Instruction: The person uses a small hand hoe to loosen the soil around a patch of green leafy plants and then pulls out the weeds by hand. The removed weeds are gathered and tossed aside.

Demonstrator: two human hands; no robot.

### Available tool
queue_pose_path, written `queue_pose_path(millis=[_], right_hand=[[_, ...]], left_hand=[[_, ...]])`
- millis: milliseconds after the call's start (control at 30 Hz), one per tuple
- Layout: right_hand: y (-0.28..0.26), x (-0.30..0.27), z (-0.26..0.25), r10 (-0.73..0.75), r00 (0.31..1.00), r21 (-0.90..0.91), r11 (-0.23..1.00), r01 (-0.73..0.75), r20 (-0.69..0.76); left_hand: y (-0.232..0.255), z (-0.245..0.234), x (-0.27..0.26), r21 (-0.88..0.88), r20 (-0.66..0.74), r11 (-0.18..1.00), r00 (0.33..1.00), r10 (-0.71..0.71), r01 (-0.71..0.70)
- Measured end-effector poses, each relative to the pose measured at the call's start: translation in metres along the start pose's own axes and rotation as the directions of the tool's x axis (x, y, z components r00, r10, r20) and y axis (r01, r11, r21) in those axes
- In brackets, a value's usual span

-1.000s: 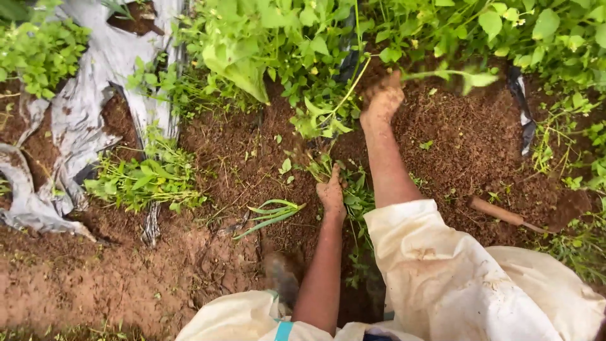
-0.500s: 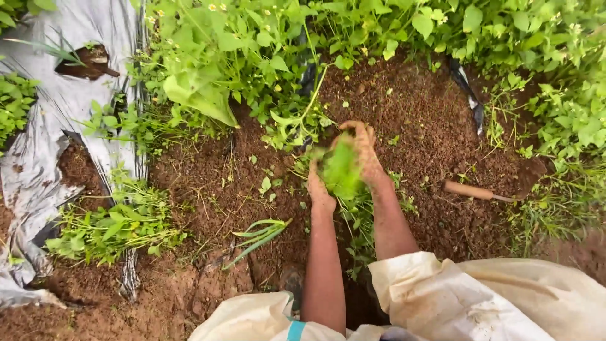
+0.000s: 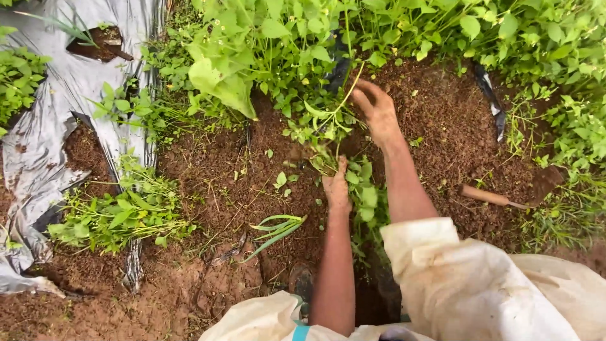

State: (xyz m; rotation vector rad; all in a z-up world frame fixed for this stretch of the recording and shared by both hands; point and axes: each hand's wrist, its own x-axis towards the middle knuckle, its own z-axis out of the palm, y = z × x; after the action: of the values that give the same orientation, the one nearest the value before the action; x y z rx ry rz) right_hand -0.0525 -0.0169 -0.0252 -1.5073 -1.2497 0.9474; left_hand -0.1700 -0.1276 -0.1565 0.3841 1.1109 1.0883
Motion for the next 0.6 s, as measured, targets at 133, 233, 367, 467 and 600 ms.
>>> queue_pose_path(millis=[133,233,367,467,600], right_hand=[[0.014,0.044,0.030,0.107,0.983,0.352,0.923,-0.154,0.149],[0.056,0.046,0.031,0.143,0.990,0.609,0.784,-0.122,0.014],[0.103,0.061,0.036,0.228,0.973,0.874,0.480,-0.076,-0.040],[0.129,0.059,0.042,0.270,0.963,0.982,0.180,-0.061,0.011],[0.107,0.050,0.050,0.295,0.951,0.972,0.235,0.015,-0.086]], left_hand=[[-0.004,0.012,-0.008,0.234,-0.229,0.972,0.971,0.073,-0.018],[-0.158,-0.102,0.096,-0.519,0.384,0.855,0.896,0.223,0.009],[-0.066,-0.024,0.048,0.103,-0.255,0.994,0.966,0.045,-0.020],[-0.088,-0.052,0.055,0.045,-0.209,0.997,0.975,0.073,-0.065],[-0.166,-0.105,0.141,-0.607,0.613,0.787,0.697,0.371,0.114]])
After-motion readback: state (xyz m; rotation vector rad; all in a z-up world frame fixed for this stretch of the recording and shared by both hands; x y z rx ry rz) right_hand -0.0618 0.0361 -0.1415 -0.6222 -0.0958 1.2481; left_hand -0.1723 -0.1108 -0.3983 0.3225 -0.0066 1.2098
